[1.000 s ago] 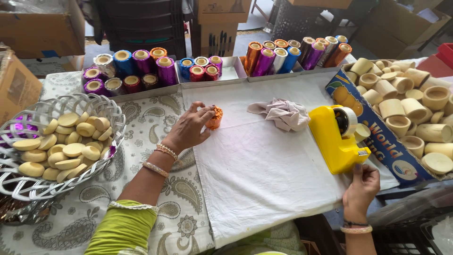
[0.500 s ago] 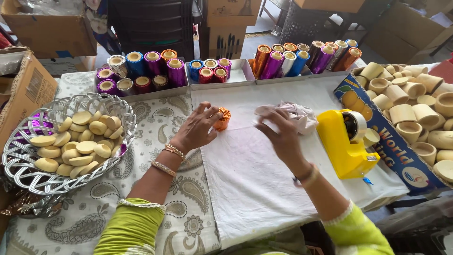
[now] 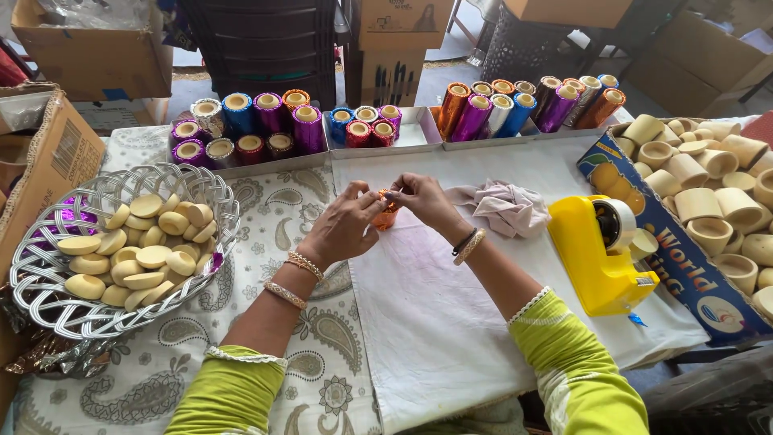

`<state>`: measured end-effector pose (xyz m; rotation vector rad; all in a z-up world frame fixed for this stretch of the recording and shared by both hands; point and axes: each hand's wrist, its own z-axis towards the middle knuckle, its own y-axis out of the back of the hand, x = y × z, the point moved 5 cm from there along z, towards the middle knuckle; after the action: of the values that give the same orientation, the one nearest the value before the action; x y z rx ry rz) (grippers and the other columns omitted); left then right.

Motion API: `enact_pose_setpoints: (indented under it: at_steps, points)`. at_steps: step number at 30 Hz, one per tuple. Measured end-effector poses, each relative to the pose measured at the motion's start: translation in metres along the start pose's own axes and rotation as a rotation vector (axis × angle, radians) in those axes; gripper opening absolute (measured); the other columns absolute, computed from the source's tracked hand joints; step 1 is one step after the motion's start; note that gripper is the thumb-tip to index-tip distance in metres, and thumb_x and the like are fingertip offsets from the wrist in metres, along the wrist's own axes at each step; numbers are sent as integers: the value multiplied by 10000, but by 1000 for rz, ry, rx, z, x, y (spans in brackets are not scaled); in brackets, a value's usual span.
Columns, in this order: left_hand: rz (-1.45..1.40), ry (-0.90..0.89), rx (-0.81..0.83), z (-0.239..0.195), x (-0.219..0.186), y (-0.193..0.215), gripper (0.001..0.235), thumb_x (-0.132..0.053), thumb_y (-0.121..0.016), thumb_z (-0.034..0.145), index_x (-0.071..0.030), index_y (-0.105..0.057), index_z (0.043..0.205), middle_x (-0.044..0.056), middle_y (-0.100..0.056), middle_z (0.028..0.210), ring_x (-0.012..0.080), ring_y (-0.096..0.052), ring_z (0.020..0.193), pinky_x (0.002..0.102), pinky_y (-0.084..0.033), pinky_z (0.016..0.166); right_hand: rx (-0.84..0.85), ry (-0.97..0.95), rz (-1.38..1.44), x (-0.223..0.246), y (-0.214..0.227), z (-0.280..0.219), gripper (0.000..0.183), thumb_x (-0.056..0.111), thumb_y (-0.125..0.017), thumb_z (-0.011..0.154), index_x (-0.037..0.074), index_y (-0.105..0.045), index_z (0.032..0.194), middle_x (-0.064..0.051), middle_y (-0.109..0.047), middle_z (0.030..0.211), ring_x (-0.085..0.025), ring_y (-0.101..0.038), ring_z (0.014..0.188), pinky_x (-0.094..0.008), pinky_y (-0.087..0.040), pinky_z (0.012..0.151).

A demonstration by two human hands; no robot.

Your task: The person wraps small cylindrical candles in shiny metallic foil. They pick up a candle, wrap it in purple foil, and place it in a tray. Later, they wrap another candle in orange foil, securing the ends with tape from a yellow dispenser.

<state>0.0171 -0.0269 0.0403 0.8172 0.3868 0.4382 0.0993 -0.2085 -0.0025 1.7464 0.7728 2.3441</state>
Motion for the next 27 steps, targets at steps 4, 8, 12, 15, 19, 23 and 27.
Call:
enact_pose_setpoints:
  at_steps: [4,8,12,15,19,23,27]
  points:
    - [7,4,-10,1,-1,1,525,-67,-694,709,48,-668,1221,125,-670,1206,348,-531,1180,424,-511,1028,6,-60,-121,7,-1,-2,205,203,-747,961,10,-683,938,10,-618,725,-20,-492,656,-227,-418,530]
    - [29,16,11,2,-1,-1,489,-75,-691,712,52,-666,1183,140,-678,1172,356,-536,1174,432,-518,1007,90,-113,194,-20,-11,-7,238,269,-715,1001,73,-589,1050,72,-520,763,-13,-393,648,-205,-316,504]
    - [46,18,3,-3,9,-11,452,-84,-687,717,40,-660,1151,154,-696,1110,368,-559,1168,433,-527,989,80,-203,251,-11,-9,-14,398,315,-742,939,175,-452,1173,83,-462,773,-12,-409,657,-187,-319,493]
    - [-120,192,100,-5,20,-16,329,-107,-658,860,0,-662,1170,111,-709,961,276,-648,1068,412,-520,1193,78,-240,328,-10,-15,-16,456,358,-757,927,194,-422,1189,67,-481,818,-13,-421,676,-179,-304,495]
    - [-55,58,-70,2,2,-2,384,-82,-687,774,72,-678,1126,173,-698,1048,357,-601,1154,430,-542,967,41,-240,323,-2,-17,-18,374,295,-709,956,188,-409,1151,62,-497,878,-9,-463,683,-184,-359,468]
    - [46,-28,-87,4,-10,-1,376,-74,-687,760,95,-686,1096,179,-681,1083,366,-574,1147,426,-542,958,-20,-136,246,6,-20,-23,320,229,-673,988,171,-403,1149,57,-478,885,-10,-492,695,-202,-413,456]
    - [79,-36,3,4,-11,-3,304,-71,-693,778,72,-688,1045,146,-662,1026,354,-574,1154,435,-546,994,-50,-110,210,-20,-26,-18,299,232,-652,990,157,-401,1134,54,-483,874,-21,-511,673,-227,-436,450]
